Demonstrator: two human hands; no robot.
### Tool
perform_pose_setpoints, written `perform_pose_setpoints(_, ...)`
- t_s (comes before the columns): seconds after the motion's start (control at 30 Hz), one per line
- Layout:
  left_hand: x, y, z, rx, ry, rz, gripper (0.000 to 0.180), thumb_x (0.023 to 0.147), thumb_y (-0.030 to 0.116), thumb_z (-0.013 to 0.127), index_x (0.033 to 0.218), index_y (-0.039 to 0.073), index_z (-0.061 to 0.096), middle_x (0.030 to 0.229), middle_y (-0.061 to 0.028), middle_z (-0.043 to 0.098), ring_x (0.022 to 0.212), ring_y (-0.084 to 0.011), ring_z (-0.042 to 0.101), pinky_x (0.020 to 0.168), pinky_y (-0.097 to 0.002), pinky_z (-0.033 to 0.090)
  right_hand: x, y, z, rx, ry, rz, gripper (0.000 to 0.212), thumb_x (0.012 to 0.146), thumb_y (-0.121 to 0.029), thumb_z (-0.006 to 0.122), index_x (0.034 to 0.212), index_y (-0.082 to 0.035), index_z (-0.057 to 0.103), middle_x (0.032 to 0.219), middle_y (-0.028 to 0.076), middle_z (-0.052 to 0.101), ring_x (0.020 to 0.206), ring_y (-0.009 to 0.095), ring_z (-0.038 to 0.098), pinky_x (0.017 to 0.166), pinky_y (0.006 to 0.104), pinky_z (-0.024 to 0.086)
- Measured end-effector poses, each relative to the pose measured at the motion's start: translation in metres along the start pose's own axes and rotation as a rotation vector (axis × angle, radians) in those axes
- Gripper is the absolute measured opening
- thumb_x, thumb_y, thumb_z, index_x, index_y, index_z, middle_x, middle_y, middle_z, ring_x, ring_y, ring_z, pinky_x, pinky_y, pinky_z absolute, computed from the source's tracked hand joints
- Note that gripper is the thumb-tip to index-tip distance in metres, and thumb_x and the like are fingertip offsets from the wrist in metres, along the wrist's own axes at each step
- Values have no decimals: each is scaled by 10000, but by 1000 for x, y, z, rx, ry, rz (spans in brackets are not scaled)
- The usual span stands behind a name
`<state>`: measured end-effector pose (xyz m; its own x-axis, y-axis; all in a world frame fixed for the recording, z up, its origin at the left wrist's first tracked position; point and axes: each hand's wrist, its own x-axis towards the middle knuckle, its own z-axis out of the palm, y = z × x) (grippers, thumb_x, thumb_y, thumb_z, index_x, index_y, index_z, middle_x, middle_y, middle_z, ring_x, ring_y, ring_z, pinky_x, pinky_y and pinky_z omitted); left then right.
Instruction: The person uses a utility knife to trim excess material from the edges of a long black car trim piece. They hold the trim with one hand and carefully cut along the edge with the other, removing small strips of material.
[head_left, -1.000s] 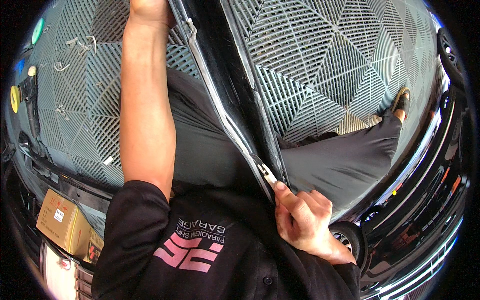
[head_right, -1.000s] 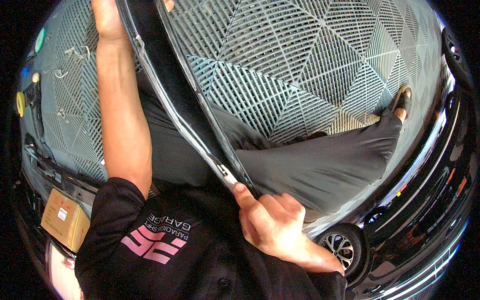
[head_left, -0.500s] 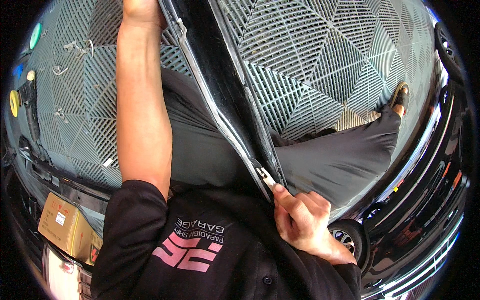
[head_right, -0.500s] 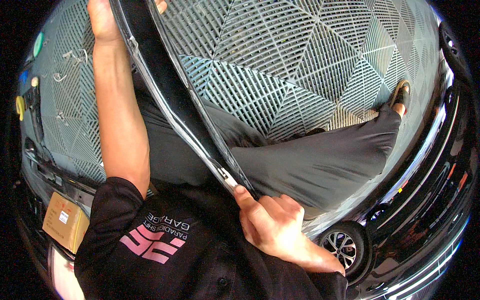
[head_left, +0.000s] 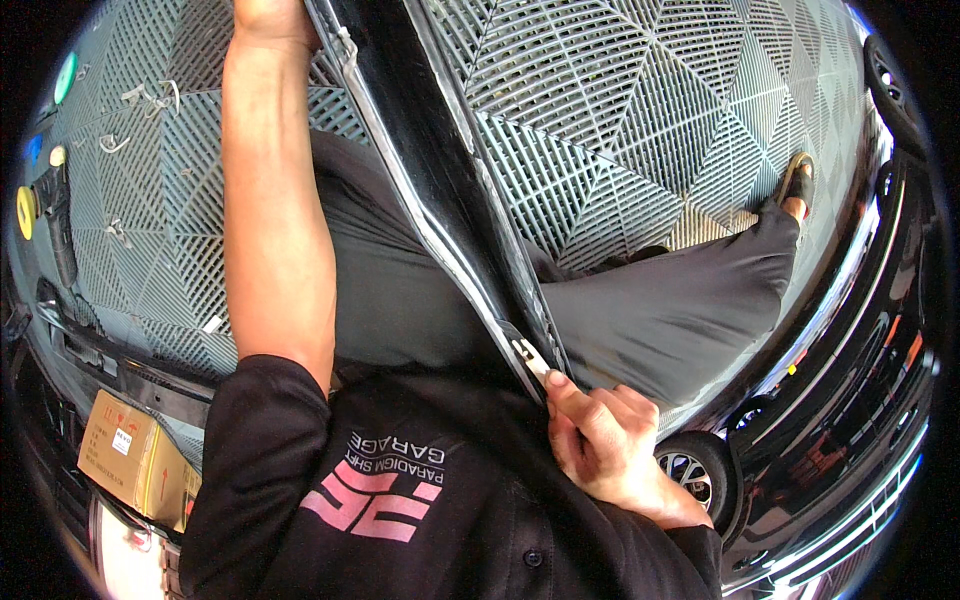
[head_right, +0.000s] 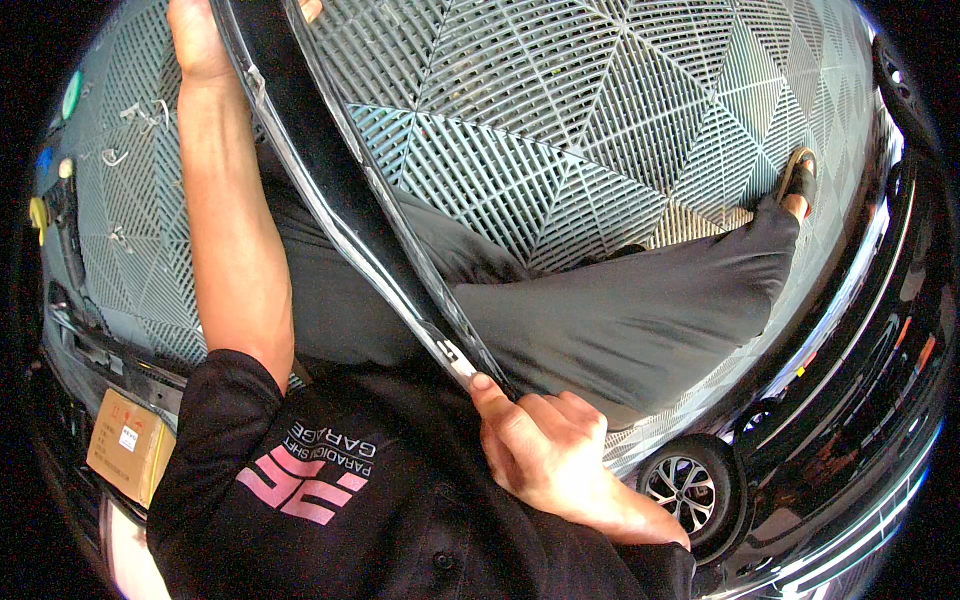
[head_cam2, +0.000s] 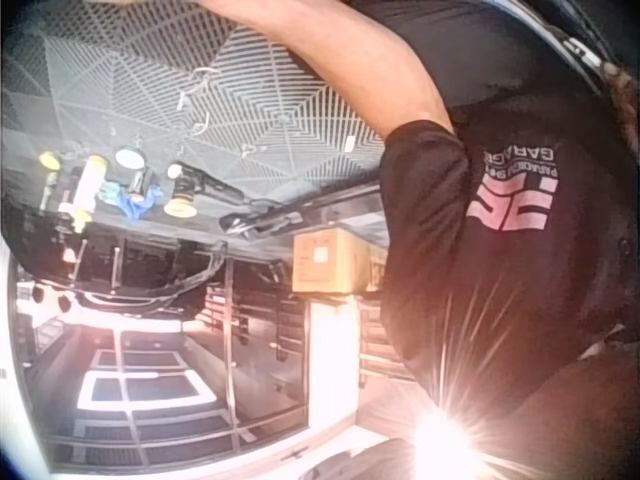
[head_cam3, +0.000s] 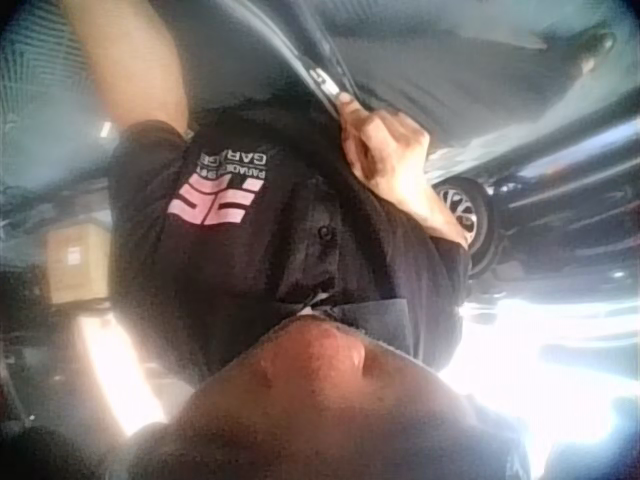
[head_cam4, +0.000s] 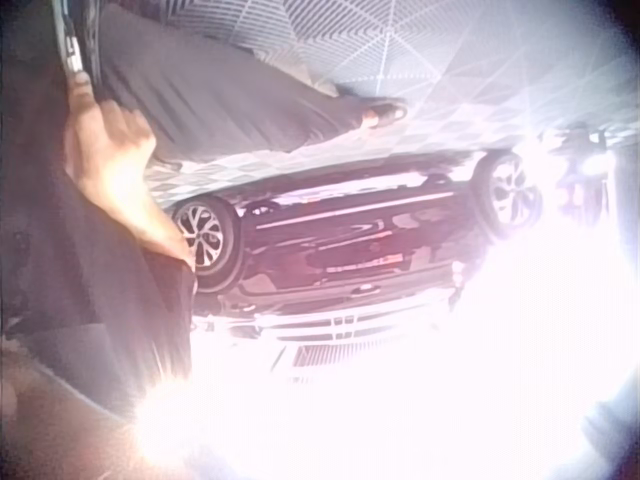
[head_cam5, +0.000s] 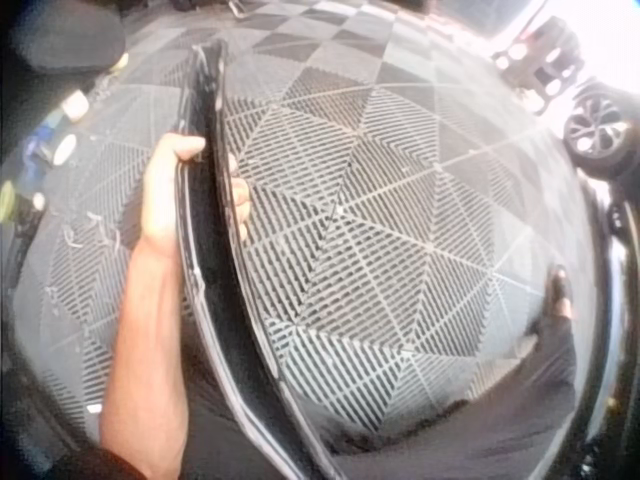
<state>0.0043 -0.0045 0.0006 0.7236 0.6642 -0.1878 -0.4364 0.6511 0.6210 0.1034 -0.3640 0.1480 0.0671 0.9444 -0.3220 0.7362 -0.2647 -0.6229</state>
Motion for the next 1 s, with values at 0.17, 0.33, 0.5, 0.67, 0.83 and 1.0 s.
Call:
perform_pose_setpoints(0.17,-2,-3,4,40,63,30,420,895,527,408,641,206,315,528,53,275,397,-97,268,354,-271,252,-5,-1,0,3,-13,8,385,742,105,717,1101,-9,642,553,25,497,397,212,449,427,355,358)
perform_pose_setpoints(0.33,-1,-2,2,26,60,7,419,887,530,422,644,203,322,529,49,277,397,-101,276,354,-273,257,-9,0,1,-3,-13,15,393,743,104,721,1109,-12,636,552,23,495,395,214,443,427,354,354)
perform_pose_setpoints(0.5,-2,-2,4,4,84,-12,420,884,529,429,645,199,329,529,43,281,398,-107,288,358,-276,271,-13,0,2,-11,-2,27,377,750,100,722,1098,-21,640,545,24,492,393,214,442,425,353,350)
perform_pose_setpoints(0.67,-1,-7,13,93,179,52,422,886,529,427,647,196,326,529,40,283,399,-111,291,366,-277,286,-18,-1,3,-12,1,42,367,750,96,724,1088,-23,645,545,28,498,396,213,451,428,354,354)
perform_pose_setpoints(0.83,0,-2,0,54,40,21,422,885,530,426,650,194,325,531,40,285,399,-112,288,367,-280,281,-23,-1,3,0,-1,40,375,749,93,728,1097,-20,647,545,26,500,397,212,454,429,353,355)
perform_pose_setpoints(1.0,0,-3,2,37,48,15,418,888,523,421,648,195,321,531,42,282,399,-111,280,365,-280,273,-26,-1,2,-5,-5,48,376,750,91,731,1099,-19,648,547,20,500,395,207,452,429,351,355)
